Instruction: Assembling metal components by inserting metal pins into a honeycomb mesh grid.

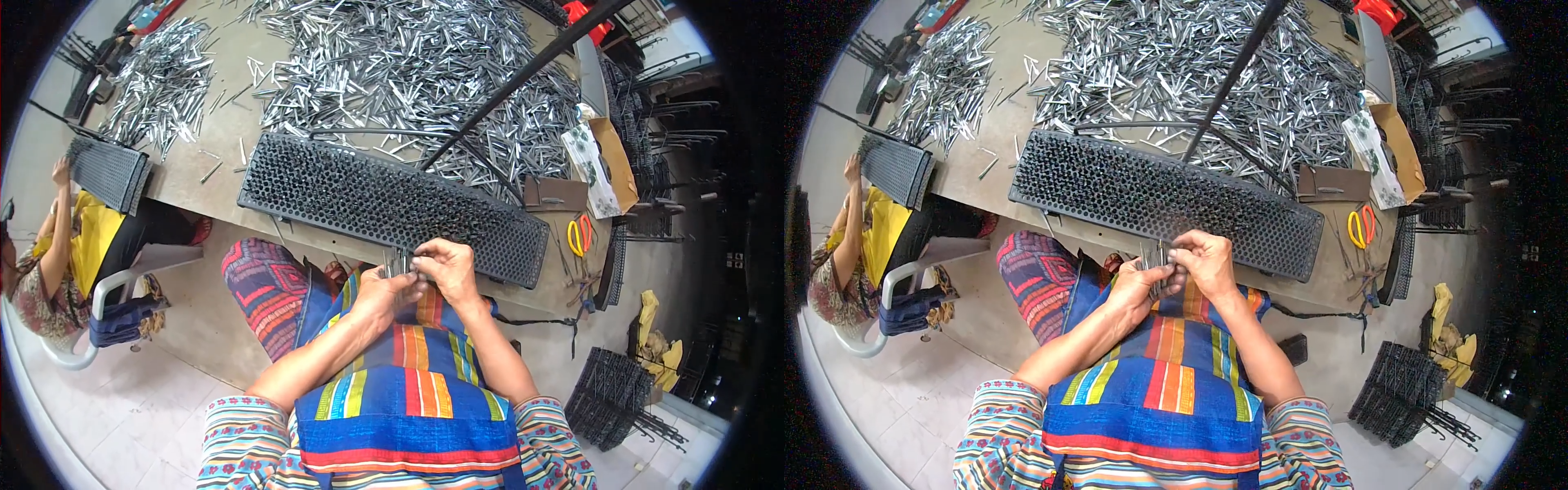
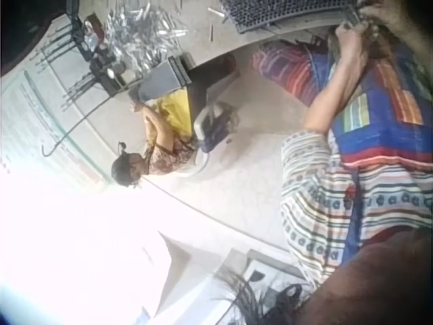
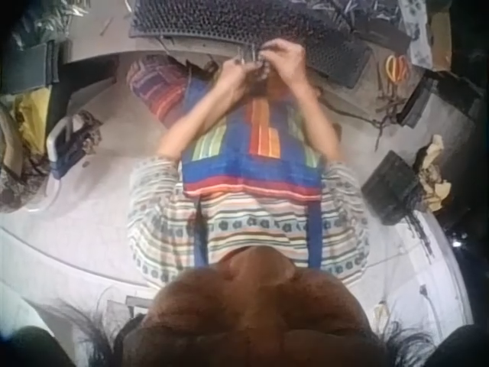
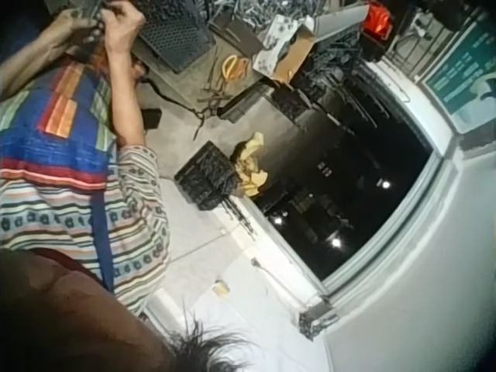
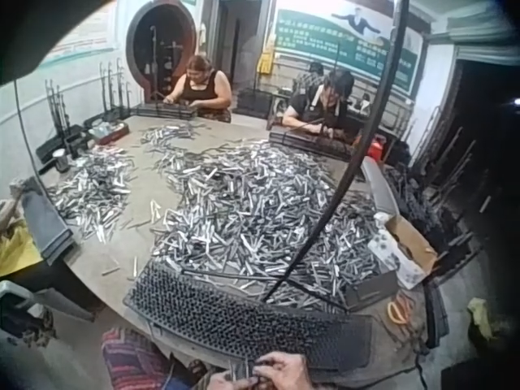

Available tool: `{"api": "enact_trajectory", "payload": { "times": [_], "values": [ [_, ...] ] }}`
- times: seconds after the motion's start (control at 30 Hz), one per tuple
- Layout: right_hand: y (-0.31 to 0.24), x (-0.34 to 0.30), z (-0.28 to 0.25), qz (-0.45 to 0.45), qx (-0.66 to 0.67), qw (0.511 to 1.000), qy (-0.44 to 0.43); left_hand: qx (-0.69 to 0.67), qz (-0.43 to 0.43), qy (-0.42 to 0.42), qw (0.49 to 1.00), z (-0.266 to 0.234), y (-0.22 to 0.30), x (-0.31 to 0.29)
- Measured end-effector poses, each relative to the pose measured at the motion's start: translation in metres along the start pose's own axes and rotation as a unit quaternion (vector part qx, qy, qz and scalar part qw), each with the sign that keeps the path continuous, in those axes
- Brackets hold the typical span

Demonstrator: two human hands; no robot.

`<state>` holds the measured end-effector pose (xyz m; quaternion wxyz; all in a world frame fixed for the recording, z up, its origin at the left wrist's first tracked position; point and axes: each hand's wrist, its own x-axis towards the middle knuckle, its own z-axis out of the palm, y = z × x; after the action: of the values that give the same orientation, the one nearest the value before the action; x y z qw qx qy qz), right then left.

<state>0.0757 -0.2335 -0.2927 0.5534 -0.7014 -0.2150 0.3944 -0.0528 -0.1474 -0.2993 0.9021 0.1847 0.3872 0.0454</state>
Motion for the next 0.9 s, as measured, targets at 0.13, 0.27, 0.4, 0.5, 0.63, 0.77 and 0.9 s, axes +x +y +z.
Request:
{"api": "enact_trajectory", "payload": {
  "times": [0.13, 0.27, 0.4, 0.5, 0.63, 0.77, 0.9],
  "values": [
    [0.006, -0.001, -0.005, -0.052, 0.058, 0.989, 0.129, 0.050, 0.007, 0.056, 0.997, 0.004, -0.002, 0.004],
    [-0.002, 0.014, -0.006, -0.167, -0.052, 0.958, 0.228, 0.101, 0.012, 0.062, 0.993, 0.001, -0.007, 0.013],
    [-0.009, 0.023, -0.005, -0.232, -0.204, 0.924, 0.225, 0.088, 0.008, 0.056, 0.995, 0.010, -0.004, 0.011],
    [-0.004, 0.026, 0.000, -0.327, -0.322, 0.862, 0.215, 0.080, 0.000, 0.056, 0.995, 0.007, -0.005, 0.014],
    [-0.011, 0.016, 0.001, -0.312, -0.434, 0.829, 0.165, 0.091, 0.002, 0.044, 0.995, 0.001, -0.005, 0.019],
    [-0.009, 0.000, -0.003, -0.338, -0.391, 0.833, 0.198, 0.074, -0.031, 0.039, 0.996, 0.006, 0.002, 0.019],
    [0.005, -0.022, -0.007, -0.286, -0.308, 0.891, 0.170, 0.072, -0.012, 0.009, 0.997, 0.009, 0.003, 0.013]
  ]
}}
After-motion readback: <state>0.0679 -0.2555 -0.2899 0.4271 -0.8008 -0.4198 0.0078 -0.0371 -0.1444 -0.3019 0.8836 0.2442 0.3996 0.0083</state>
